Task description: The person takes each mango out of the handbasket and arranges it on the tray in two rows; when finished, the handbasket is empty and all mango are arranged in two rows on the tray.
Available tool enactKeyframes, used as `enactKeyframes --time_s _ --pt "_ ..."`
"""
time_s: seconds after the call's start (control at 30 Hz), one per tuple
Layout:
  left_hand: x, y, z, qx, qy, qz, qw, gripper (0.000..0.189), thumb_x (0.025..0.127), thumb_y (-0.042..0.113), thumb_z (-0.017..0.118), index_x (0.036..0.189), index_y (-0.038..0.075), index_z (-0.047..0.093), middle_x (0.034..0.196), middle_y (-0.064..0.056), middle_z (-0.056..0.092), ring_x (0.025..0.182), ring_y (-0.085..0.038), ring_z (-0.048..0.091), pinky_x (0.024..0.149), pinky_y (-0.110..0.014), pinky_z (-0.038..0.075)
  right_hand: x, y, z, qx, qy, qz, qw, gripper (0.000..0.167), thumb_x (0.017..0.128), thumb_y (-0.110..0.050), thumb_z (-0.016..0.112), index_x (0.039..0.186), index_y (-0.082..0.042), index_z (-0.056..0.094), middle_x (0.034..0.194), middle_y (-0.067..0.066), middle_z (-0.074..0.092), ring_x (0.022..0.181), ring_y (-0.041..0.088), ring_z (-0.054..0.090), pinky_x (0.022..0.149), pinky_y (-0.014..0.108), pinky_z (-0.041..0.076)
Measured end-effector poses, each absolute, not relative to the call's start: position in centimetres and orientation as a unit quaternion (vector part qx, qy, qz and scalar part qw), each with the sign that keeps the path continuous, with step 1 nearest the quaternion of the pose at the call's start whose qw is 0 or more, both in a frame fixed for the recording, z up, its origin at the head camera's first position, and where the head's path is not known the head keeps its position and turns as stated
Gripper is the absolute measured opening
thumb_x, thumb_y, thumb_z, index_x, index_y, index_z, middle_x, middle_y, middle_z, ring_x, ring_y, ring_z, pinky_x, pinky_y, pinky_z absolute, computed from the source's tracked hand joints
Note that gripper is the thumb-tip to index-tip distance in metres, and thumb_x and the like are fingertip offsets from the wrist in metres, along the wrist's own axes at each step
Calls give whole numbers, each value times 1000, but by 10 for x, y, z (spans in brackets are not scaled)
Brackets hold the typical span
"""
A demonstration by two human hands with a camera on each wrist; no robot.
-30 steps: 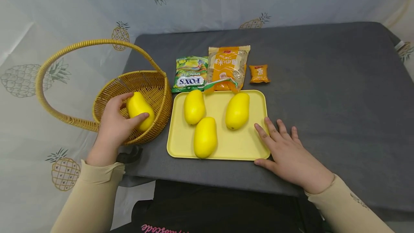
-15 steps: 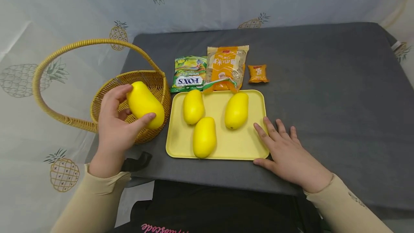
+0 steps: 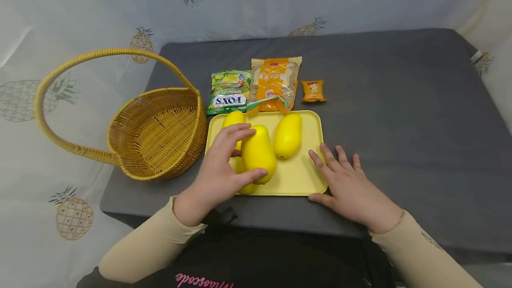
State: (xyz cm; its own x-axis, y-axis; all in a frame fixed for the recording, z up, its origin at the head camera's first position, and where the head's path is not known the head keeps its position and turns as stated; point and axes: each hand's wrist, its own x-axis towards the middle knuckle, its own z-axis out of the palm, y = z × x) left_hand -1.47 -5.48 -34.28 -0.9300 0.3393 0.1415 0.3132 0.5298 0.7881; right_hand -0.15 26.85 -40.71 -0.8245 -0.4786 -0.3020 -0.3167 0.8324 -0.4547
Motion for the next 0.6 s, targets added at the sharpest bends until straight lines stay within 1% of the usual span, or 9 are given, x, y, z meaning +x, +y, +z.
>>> enactKeyframes --time_s 0.1,0.13,0.23,0.33,0.47,0.6 --pt "-17 -39 -345 201 874 439 44 79 86 28 98 153 11 61 163 -6 50 142 -22 54 106 -39 59 -2 268 -407 -209 934 -200 210 117 97 -58 80 179 -14 9 185 21 6 165 62 4 124 86 2" --pt "-18 -34 -346 204 876 434 51 79 87 29 98 154 11 60 163 -6 50 144 -22 54 109 -39 58 -2 268 -407 -206 933 -204 212 119 97 -58 80 179 -13 7 185 21 7 166 61 4 125 85 2" --pt "-20 -20 -348 220 884 408 65 79 89 32 96 156 12 59 164 -6 50 147 -22 53 118 -38 52 -3 267 -407 -199 931 -216 215 125 97 -55 82 178 -9 -2 185 22 8 166 60 3 126 83 0" --pt "-21 -8 -350 241 893 374 76 80 90 35 95 157 12 58 165 -7 50 150 -23 52 125 -36 46 -3 266 -407 -194 931 -224 213 128 96 -52 85 177 -8 -3 184 24 11 166 60 5 126 83 0" --pt "-21 6 -353 260 900 336 95 81 92 39 92 160 14 56 166 -6 49 148 -23 53 125 -32 46 -1 266 -406 -194 932 -224 208 127 95 -50 86 177 -6 -1 183 25 13 166 61 7 126 83 3" --pt "-21 16 -358 263 904 318 110 82 93 41 91 161 15 54 166 -5 49 147 -22 55 124 -32 46 -1 267 -405 -195 932 -226 206 126 95 -50 85 177 -5 1 183 25 14 166 61 7 126 83 3"
